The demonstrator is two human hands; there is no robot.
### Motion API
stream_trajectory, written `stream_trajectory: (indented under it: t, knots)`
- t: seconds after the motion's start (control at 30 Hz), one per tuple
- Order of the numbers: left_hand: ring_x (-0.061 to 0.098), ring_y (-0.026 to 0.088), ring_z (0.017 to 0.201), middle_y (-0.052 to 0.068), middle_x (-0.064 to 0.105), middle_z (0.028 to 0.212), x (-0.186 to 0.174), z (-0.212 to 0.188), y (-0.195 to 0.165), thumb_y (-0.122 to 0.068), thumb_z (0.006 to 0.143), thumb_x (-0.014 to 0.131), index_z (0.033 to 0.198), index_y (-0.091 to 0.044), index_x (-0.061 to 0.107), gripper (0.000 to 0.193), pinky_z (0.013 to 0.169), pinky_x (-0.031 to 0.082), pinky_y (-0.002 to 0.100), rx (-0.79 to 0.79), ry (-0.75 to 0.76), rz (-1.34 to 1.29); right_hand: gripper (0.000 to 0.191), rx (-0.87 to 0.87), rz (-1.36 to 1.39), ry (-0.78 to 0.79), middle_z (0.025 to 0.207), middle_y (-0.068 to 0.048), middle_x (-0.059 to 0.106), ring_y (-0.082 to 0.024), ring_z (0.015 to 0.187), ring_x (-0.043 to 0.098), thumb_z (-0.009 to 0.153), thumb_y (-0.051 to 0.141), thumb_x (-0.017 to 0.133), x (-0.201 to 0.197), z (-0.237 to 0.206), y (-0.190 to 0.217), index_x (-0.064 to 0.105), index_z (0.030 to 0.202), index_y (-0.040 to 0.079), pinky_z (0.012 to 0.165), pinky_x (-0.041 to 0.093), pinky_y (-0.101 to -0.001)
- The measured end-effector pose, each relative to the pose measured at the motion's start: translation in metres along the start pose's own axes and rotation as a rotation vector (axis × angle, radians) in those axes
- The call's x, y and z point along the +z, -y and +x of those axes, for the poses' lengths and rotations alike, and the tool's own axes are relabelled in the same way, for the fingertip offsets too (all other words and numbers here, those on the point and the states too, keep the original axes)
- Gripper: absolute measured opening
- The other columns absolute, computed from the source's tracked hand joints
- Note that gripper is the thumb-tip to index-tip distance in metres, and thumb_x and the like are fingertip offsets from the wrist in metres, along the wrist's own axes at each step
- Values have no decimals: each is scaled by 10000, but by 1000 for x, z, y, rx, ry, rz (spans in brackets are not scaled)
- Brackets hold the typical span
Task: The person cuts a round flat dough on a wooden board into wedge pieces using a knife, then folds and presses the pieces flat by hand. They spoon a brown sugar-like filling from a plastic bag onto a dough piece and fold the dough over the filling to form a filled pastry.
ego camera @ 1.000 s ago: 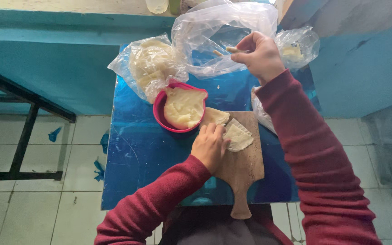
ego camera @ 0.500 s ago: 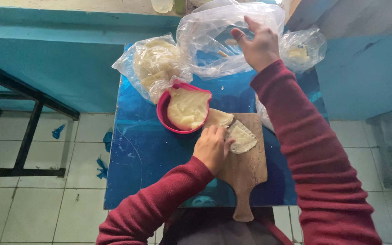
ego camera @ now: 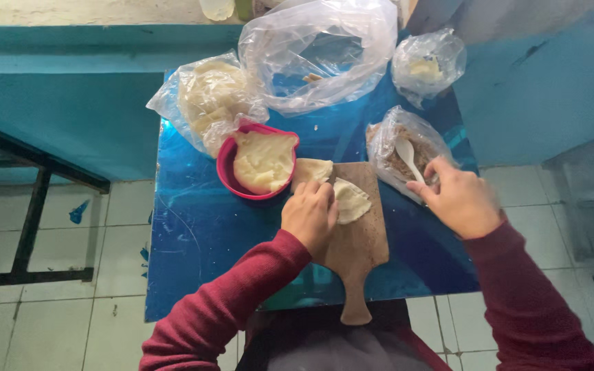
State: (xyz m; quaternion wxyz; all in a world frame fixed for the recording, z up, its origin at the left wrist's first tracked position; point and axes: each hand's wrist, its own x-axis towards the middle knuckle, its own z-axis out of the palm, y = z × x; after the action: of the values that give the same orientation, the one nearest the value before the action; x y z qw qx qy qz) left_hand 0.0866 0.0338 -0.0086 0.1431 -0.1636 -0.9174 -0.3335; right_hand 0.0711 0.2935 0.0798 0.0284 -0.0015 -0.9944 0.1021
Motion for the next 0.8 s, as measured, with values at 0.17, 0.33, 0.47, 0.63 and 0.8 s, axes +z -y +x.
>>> stream_trajectory:
  t: [0.17, 0.33, 0.47, 0.63, 0.8]
  knots:
    - [714, 340, 875, 123, 724, 994, 8, 7, 0, -139, 898, 711, 1073, -82, 602, 215, 759, 551, 420, -82, 30, -268, 267, -95, 325, -127, 855, -130, 752, -289, 774, 749, 870, 255, 772, 32, 11, -26, 686, 1057, 85, 681, 574, -405]
    - [705, 315, 774, 142, 724, 1091, 8, 8, 3, -75, 831, 706, 1191, -68, 585, 379, 699, 582, 372, -294, 125, -786, 136, -106, 457, -287, 862, -128, 743, -241, 747, 741, 930, 139, 715, 36, 25, -28, 724, 1037, 56, 698, 573, -360]
    - [747, 246, 830, 122, 747, 1107, -4, 0, 12, -61, 831, 697, 1226, -76, 577, 413, 733, 593, 347, -253, 160, -672, 127, -151, 466, -501, 899, -145, 700, -219, 703, 701, 1051, 141, 669, 44, 39, -16, 739, 1071, 36, 666, 538, -351]
    - [744, 299, 780, 121, 743, 1099, -13, -18, 6, -105, 845, 692, 1277, -107, 571, 449, 720, 579, 381, -286, 194, -441, 228, 73, 1043, -344, 859, -52, 682, -103, 685, 686, 1099, 243, 600, 53, 57, -6, 704, 1097, 40, 609, 534, -262]
    - [710, 361, 951, 165, 697, 1164, -15, -28, 0, -100, 894, 691, 1307, -81, 569, 431, 800, 574, 411, -29, 44, -381, 306, -99, 1158, -330, 977, 0, 674, -67, 796, 703, 907, 108, 790, 60, 63, -2, 653, 1162, 6, 709, 567, -215]
